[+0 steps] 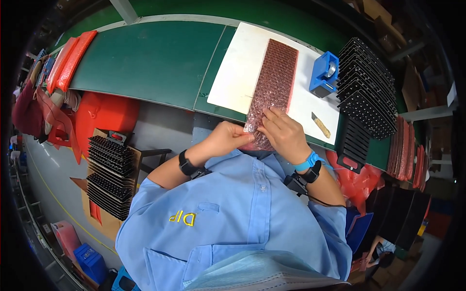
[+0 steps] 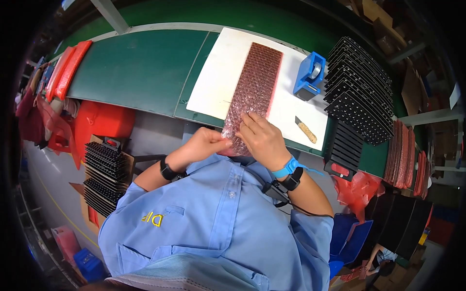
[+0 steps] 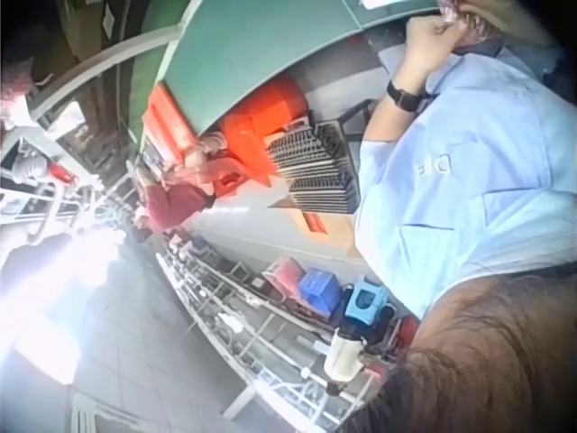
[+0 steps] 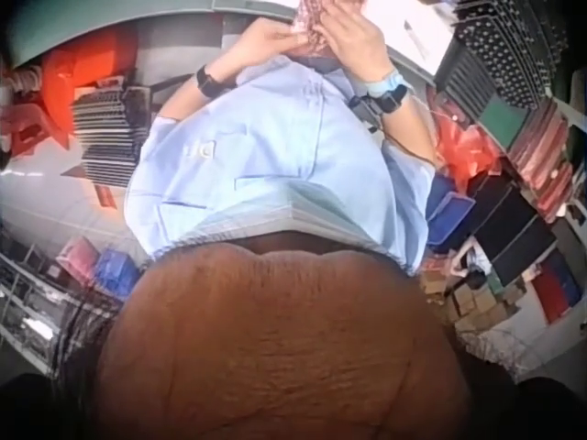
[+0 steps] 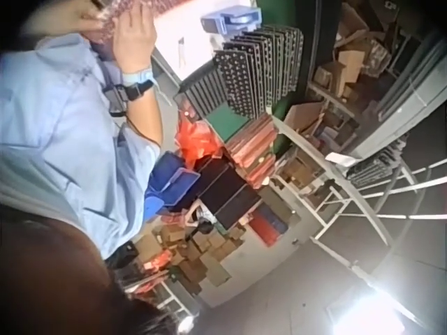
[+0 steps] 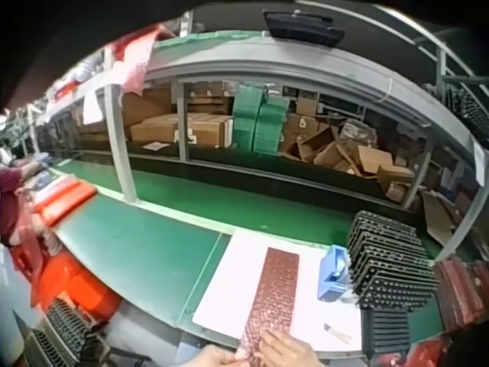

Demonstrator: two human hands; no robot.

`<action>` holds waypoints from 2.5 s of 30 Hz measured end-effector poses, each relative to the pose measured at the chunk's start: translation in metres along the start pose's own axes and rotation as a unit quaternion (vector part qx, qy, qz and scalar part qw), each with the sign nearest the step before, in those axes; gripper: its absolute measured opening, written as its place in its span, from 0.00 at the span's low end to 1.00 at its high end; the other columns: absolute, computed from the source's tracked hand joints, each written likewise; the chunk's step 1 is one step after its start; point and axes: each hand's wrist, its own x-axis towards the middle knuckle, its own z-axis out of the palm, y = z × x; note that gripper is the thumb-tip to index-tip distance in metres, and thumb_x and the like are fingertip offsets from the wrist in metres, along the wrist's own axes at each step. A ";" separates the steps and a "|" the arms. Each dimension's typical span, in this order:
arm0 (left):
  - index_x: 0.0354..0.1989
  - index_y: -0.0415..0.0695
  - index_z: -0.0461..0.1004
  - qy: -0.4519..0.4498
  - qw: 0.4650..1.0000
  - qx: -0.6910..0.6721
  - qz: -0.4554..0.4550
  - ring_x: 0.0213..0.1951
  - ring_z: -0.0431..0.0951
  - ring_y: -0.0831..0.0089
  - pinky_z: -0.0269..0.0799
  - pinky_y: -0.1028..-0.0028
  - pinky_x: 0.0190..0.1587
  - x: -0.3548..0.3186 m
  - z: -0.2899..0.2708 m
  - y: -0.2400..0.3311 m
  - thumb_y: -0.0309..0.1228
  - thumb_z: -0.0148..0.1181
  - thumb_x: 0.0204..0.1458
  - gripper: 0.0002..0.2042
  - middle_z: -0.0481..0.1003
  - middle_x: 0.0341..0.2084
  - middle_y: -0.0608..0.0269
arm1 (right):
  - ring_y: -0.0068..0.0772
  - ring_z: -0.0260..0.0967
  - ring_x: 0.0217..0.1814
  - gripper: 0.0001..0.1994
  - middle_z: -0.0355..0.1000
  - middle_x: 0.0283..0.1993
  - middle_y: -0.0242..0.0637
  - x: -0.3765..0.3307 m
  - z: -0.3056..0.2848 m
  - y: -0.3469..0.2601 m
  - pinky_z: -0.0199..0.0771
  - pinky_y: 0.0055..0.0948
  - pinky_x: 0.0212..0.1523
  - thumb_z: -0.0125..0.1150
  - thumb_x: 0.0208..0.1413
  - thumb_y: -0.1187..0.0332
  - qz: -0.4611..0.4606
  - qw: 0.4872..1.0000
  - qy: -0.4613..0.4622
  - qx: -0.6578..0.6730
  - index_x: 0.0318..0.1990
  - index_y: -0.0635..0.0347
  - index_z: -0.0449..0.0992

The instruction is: The person wraps circuit boards in bubble wrap, secures the wrap with tape, and stacks them. They then wrap a stack of multiple circuit boards together in bubble wrap and place the bundle on a pile.

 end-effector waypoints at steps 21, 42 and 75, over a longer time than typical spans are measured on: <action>0.28 0.47 0.81 0.144 0.721 0.488 0.471 0.41 0.75 0.65 0.61 0.59 0.55 0.024 0.003 0.036 0.29 0.70 0.38 0.07 0.79 0.36 0.67 | 0.35 0.69 0.31 0.09 0.72 0.33 0.39 -0.079 -0.179 0.140 0.71 0.28 0.32 0.68 0.43 0.76 0.318 0.912 0.199 -0.167 0.33 0.65 0.76; 0.29 0.46 0.80 0.162 0.705 0.478 0.499 0.39 0.76 0.66 0.67 0.64 0.47 0.028 -0.005 0.021 0.31 0.71 0.36 0.10 0.78 0.33 0.66 | 0.12 0.57 0.18 0.15 0.72 0.29 0.32 0.061 -0.047 0.089 0.54 0.16 0.15 0.53 0.61 0.74 0.376 0.809 0.116 0.437 0.54 0.63 0.63; 0.27 0.40 0.78 0.180 0.741 0.382 0.523 0.36 0.79 0.61 0.76 0.69 0.35 0.029 -0.011 0.013 0.28 0.73 0.34 0.12 0.76 0.26 0.60 | 0.57 0.66 0.51 0.16 0.65 0.50 0.53 0.112 0.016 0.111 0.71 0.46 0.48 0.55 0.55 0.66 0.235 0.949 -0.054 -0.201 0.47 0.67 0.70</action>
